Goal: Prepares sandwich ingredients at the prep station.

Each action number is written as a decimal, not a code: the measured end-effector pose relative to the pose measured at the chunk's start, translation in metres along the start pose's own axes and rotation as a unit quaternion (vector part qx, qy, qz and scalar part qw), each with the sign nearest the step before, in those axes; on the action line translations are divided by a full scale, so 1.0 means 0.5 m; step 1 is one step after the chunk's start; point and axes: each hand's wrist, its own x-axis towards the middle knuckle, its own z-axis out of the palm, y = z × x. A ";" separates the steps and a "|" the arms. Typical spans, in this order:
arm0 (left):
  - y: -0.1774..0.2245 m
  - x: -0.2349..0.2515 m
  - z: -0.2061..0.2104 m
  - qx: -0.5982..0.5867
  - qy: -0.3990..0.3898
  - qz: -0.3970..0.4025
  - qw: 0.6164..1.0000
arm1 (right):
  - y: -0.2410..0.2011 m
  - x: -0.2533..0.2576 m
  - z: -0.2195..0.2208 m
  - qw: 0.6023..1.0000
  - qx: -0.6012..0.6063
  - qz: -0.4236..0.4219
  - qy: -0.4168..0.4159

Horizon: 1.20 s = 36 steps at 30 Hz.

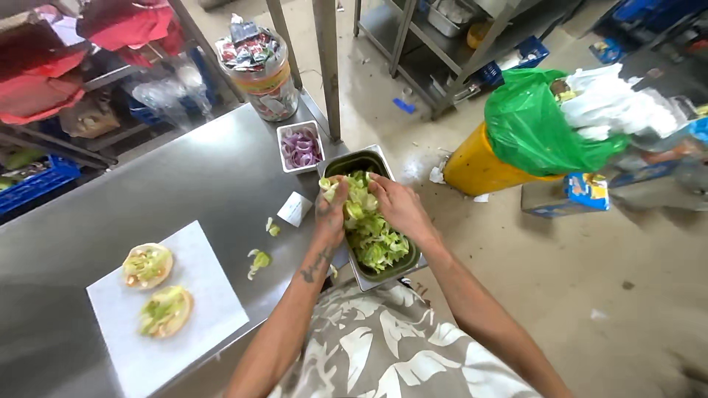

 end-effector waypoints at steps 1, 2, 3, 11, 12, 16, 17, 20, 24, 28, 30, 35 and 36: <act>-0.003 -0.003 0.004 -0.011 -0.006 0.017 1.000 | -0.004 -0.004 0.010 0.998 0.051 0.022 -0.012; -0.008 -0.007 0.011 -0.016 -0.007 0.036 0.999 | -0.007 -0.011 0.024 0.991 0.118 0.049 -0.027; -0.012 -0.014 0.021 -0.012 -0.002 0.050 0.999 | -0.015 -0.026 0.037 0.980 0.181 0.071 -0.032; -0.003 -0.029 0.056 0.076 0.066 0.009 0.995 | -0.054 -0.163 0.051 0.988 0.064 -0.054 0.128; 0.002 -0.024 0.058 0.099 0.072 -0.005 0.992 | -0.062 -0.148 0.047 0.990 0.024 -0.061 0.124; -0.004 0.006 0.050 0.117 0.047 -0.003 0.992 | -0.011 -0.011 0.079 0.973 0.202 -0.060 0.091; -0.003 0.011 0.045 0.101 0.044 -0.026 0.994 | 0.009 0.008 0.068 0.958 0.282 -0.036 0.033; 0.015 0.019 0.029 0.073 0.058 -0.083 0.992 | 0.047 0.034 0.002 0.959 0.284 0.024 -0.004; 0.035 0.022 0.017 0.149 0.018 -0.078 0.986 | 0.048 0.034 -0.050 0.993 0.102 0.012 -0.054; 0.051 0.023 0.036 0.196 -0.055 -0.082 0.975 | 0.009 0.045 -0.032 0.990 0.105 -0.013 -0.091; 0.059 0.024 0.050 0.228 -0.044 -0.087 0.969 | -0.005 0.044 -0.014 0.995 0.064 -0.057 -0.058; 0.056 0.052 0.046 0.318 -0.011 0.048 0.947 | -0.016 0.049 -0.016 0.994 0.015 -0.070 0.084; 0.057 0.055 0.039 0.320 0.000 0.055 0.946 | -0.008 0.052 -0.025 0.993 0.023 -0.057 0.104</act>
